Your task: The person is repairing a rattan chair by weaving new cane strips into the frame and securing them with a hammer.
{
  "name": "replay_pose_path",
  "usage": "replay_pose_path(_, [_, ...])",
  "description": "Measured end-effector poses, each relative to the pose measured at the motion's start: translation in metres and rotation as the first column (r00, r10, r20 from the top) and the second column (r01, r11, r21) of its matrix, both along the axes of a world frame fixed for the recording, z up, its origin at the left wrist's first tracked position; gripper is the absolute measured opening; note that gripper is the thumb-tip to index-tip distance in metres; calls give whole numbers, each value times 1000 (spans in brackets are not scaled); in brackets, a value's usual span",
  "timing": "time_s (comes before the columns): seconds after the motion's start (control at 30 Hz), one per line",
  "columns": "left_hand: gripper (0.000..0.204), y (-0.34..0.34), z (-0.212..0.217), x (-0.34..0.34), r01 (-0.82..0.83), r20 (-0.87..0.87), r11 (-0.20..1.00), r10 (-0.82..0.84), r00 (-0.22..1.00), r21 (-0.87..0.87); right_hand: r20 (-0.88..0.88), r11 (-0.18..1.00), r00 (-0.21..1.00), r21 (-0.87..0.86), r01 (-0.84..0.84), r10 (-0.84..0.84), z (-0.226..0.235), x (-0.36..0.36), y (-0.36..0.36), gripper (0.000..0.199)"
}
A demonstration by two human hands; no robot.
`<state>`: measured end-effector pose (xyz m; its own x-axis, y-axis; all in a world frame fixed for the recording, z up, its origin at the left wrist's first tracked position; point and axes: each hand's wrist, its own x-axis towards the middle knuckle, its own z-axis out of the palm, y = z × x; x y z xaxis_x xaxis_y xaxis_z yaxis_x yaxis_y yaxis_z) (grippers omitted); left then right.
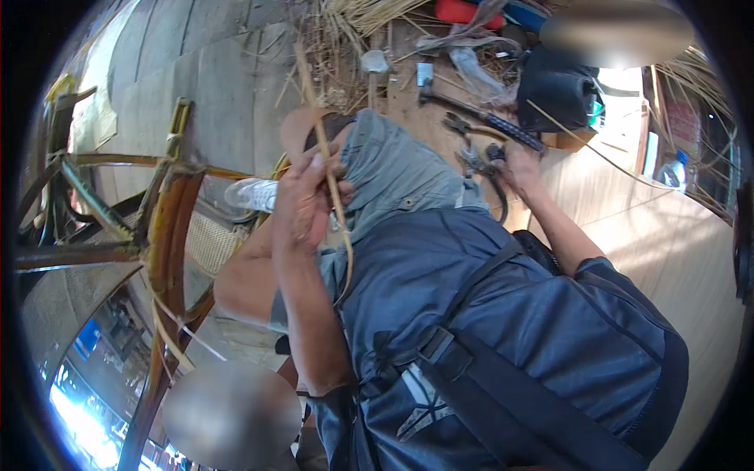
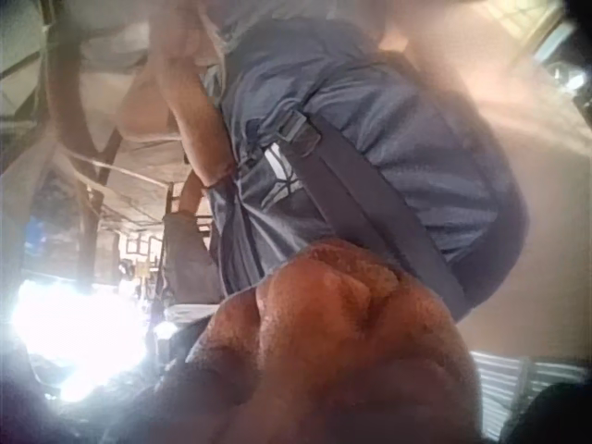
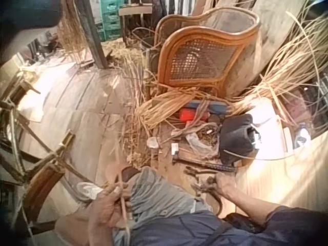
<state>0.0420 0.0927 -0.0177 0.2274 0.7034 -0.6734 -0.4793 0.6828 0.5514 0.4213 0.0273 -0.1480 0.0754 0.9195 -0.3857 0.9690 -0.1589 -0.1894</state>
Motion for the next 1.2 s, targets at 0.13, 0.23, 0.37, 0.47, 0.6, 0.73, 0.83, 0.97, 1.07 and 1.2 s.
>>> replay_pose_path(0.13, [31, 6, 1, 8, 77, -97, 996, -73, 993, 38, -116, 1000, 993, -8, 26, -27, 6, 3, 2, 37])
replay_pose_path(0.23, [30, 16, 3, 11, 161, -91, 986, -157, 983, 42, -55, 1000, 998, 17, 22, -21, 24, -16, 16, 37])
replay_pose_path(0.37, [28, 19, 10, 11, 252, -140, 966, -242, 960, 54, -632, 998, 775, 57, 38, 7, 77, -80, 70, 31])
replay_pose_path(0.47, [29, 14, 9, 9, 310, -218, 948, -290, 932, 66, -880, 966, 398, -244, 92, -260, 123, -146, 99, 27])
replay_pose_path(0.6, [26, -23, 29, 6, 358, -534, 924, -236, 812, 136, -961, 958, 101, -266, -108, -256, 133, -208, 122, 25])
replay_pose_path(0.73, [21, -61, 58, -2, 346, -878, 911, 36, 477, 225, -984, 975, 26, -179, -131, -177, 157, -245, 152, 20])
replay_pose_path(0.83, [17, -92, 82, -14, 254, -918, 920, 205, 339, 299, -994, 965, -34, -97, -244, -108, 181, -277, 172, 18])
replay_pose_path(0.97, [16, -121, 101, -25, 154, -892, 911, 319, 319, 381, -985, 917, 48, 138, -374, 168, 233, -334, 178, 18])
replay_pose_path(1.07, [14, -129, 101, -34, 135, -867, 871, 431, 250, 472, -867, 757, 73, 385, -528, 492, 251, -377, 186, 19])
replay_pose_path(1.2, [11, -140, 84, -56, -457, -607, 773, 631, 482, 441, -871, 745, 124, 324, -583, 476, 248, -434, 184, 17])
